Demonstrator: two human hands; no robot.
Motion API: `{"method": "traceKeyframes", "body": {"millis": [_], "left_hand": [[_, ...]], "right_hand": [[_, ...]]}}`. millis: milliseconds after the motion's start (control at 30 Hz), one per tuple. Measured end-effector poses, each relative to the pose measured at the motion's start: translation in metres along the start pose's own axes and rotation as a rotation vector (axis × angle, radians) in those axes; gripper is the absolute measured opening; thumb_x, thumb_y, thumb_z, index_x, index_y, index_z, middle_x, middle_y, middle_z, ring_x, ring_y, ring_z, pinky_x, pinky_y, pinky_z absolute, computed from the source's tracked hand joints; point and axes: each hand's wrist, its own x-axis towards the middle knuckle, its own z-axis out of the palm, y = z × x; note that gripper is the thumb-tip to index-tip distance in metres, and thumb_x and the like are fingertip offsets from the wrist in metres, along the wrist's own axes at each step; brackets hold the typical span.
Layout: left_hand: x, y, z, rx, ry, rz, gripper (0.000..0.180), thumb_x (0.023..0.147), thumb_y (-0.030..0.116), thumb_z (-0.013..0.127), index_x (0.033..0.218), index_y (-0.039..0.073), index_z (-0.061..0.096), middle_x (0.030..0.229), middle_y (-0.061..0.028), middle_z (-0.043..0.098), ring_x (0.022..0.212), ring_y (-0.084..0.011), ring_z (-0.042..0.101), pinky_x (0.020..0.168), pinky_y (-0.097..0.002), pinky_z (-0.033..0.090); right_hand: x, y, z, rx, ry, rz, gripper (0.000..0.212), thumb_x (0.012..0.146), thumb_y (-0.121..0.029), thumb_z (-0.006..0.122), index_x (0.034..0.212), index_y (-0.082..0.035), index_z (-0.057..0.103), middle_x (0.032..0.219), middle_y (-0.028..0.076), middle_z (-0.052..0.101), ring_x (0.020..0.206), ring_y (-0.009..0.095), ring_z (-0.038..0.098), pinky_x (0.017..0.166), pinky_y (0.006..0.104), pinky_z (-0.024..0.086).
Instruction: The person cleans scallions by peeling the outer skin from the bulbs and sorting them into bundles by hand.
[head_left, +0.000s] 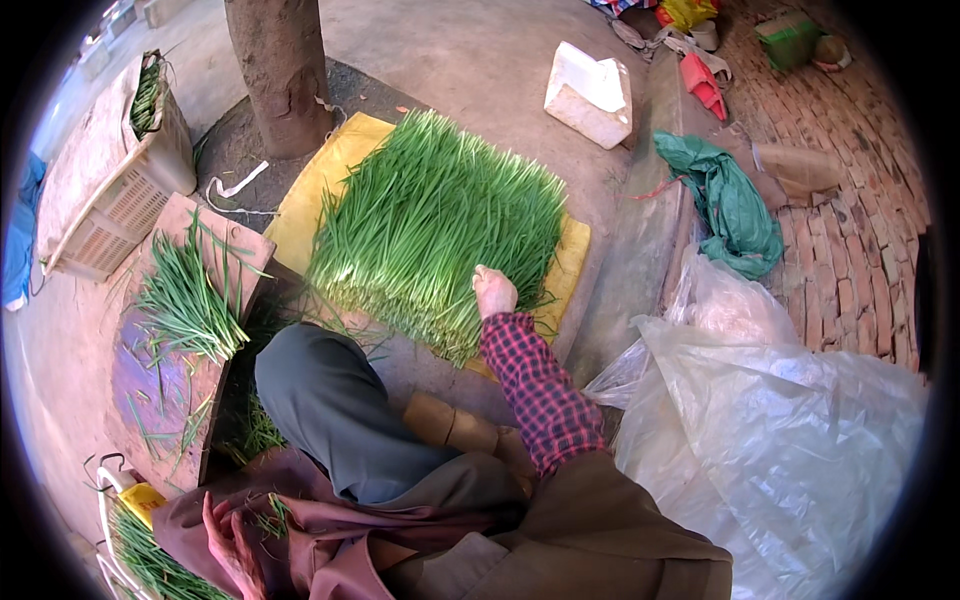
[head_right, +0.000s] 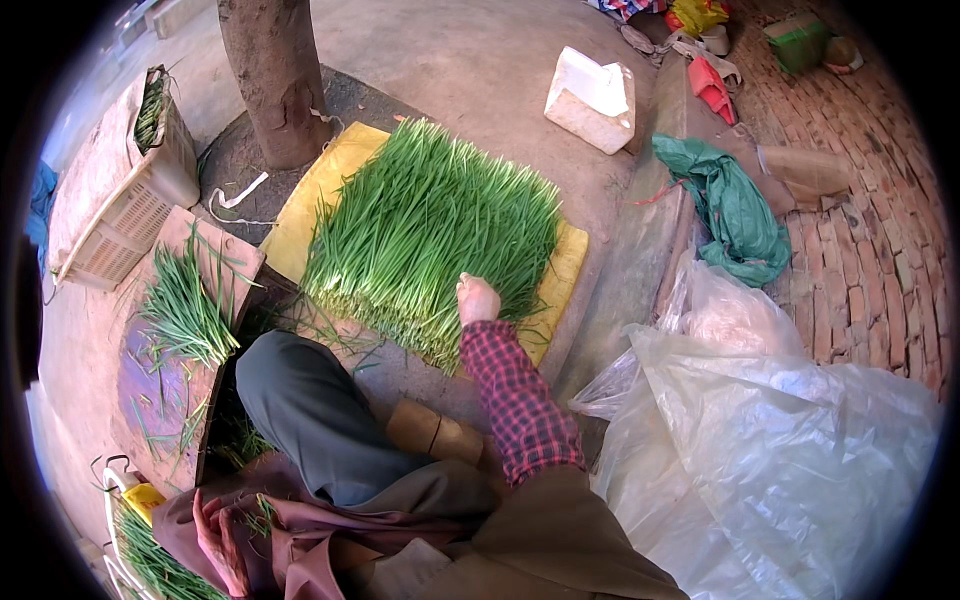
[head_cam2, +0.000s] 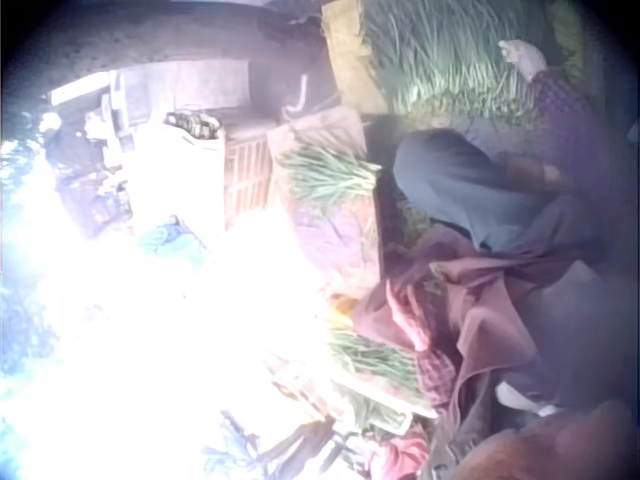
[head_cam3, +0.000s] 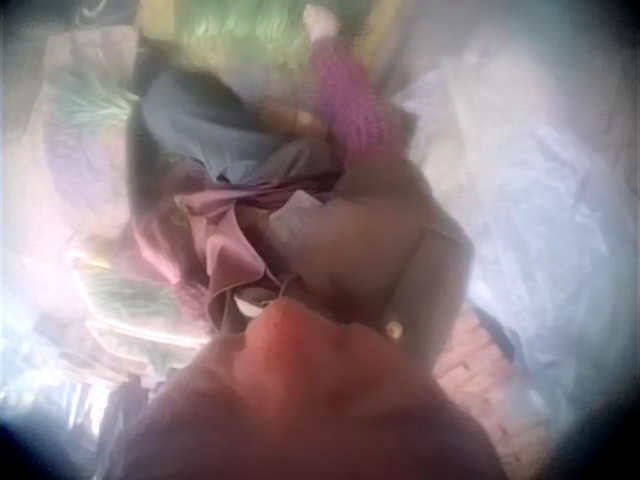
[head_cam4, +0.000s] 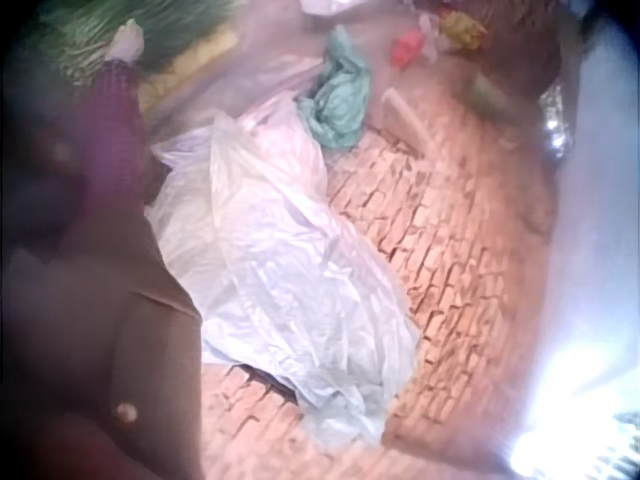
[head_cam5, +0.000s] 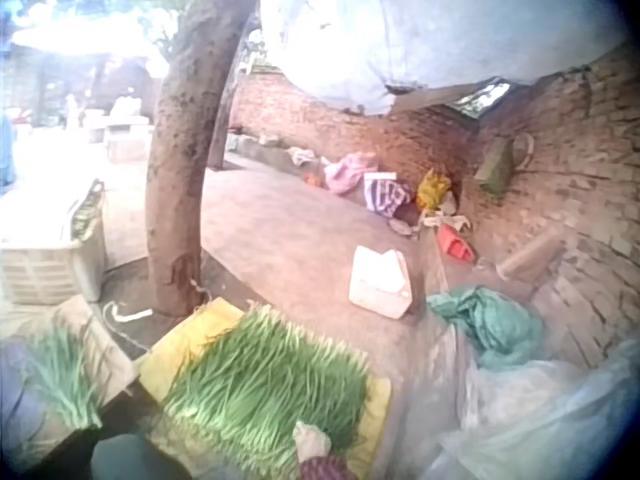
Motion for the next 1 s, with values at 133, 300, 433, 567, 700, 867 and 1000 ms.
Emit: {"method": "traceKeyframes", "body": {"millis": [133, 300, 433, 567, 700, 867, 1000], "left_hand": [[-0.003, 0.002, 0.002, 0.028, 0.025, -0.014, 0.057, 0.097, 0.003, 0.059, 0.151, 0.008, 0.041, 0.114, -0.0118, 0.063, 0.085, -0.0124, 0.059, 0.079, -0.0254, 0.051], [-0.001, 0.0, 0.0, 0.057, 0.033, -0.022, 0.056, 0.097, 0.002, 0.059, 0.15, 0.009, 0.043, 0.114, -0.0115, 0.064, 0.084, -0.0117, 0.059, 0.077, -0.025, 0.05], [-0.001, 0.013, 0.003, 0.003, -0.006, -0.018, 0.057, 0.097, 0.002, 0.057, 0.151, 0.007, 0.04, 0.114, -0.0124, 0.062, 0.087, -0.0135, 0.061, 0.081, -0.0262, 0.051], [-0.001, 0.014, 0.001, -0.003, -0.011, -0.015, 0.057, 0.098, 0.002, 0.057, 0.152, 0.006, 0.039, 0.114, -0.0124, 0.061, 0.089, -0.0144, 0.062, 0.083, -0.0268, 0.051], [-0.002, 0.014, 0.002, -0.009, 0.004, -0.029, 0.057, 0.098, 0.002, 0.058, 0.152, 0.006, 0.04, 0.114, -0.0124, 0.061, 0.09, -0.0144, 0.062, 0.084, -0.0269, 0.051], [-0.004, 0.022, 0.005, -0.013, 0.018, -0.033, 0.057, 0.098, 0.003, 0.059, 0.152, 0.007, 0.04, 0.114, -0.0126, 0.061, 0.089, -0.0147, 0.062, 0.083, -0.0271, 0.051], [-0.002, 0.016, 0.0, 0.034, 0.012, 0.004, 0.057, 0.098, 0.004, 0.059, 0.151, 0.008, 0.041, 0.114, -0.0127, 0.061, 0.088, -0.0142, 0.061, 0.082, -0.0267, 0.051]], "right_hand": [[0.026, -0.02, 0.003, -0.266, -0.283, 0.071, 0.046, 0.089, -0.031, 0.067, 0.13, -0.013, 0.065, 0.12, 0.013, 0.069, 0.11, 0.033, 0.065, 0.094, 0.042, 0.051], [0.034, -0.019, 0.018, -0.413, -0.327, 0.036, 0.029, 0.085, -0.028, 0.065, 0.108, -0.01, 0.07, 0.107, 0.014, 0.071, 0.1, 0.035, 0.066, 0.085, 0.0452, 0.053], [0.036, 0.0, 0.028, -0.436, -0.221, -0.091, 0.017, 0.082, -0.025, 0.063, 0.083, -0.009, 0.068, 0.091, 0.013, 0.07, 0.088, 0.036, 0.067, 0.077, 0.0462, 0.054], [0.032, 0.011, 0.027, -0.191, 0.003, -0.039, 0.017, 0.081, -0.023, 0.061, 0.08, -0.01, 0.073, 0.081, 0.014, 0.071, 0.079, 0.035, 0.068, 0.075, 0.0439, 0.054], [0.03, 0.007, 0.002, 0.03, 0.012, 0.061, 0.018, 0.084, -0.021, 0.062, 0.087, -0.009, 0.075, 0.077, 0.01, 0.071, 0.068, 0.026, 0.068, 0.064, 0.0379, 0.053], [0.026, -0.009, -0.025, 0.691, -0.128, 0.417, 0.013, 0.089, -0.01, 0.066, 0.095, -0.001, 0.073, 0.072, 0.002, 0.067, 0.057, 0.008, 0.057, 0.052, 0.0227, 0.045], [0.026, -0.011, -0.037, 0.797, -0.088, 0.43, 0.012, 0.09, -0.008, 0.065, 0.095, -0.001, 0.072, 0.073, 0.002, 0.066, 0.055, 0.008, 0.055, 0.052, 0.0219, 0.045]]}}
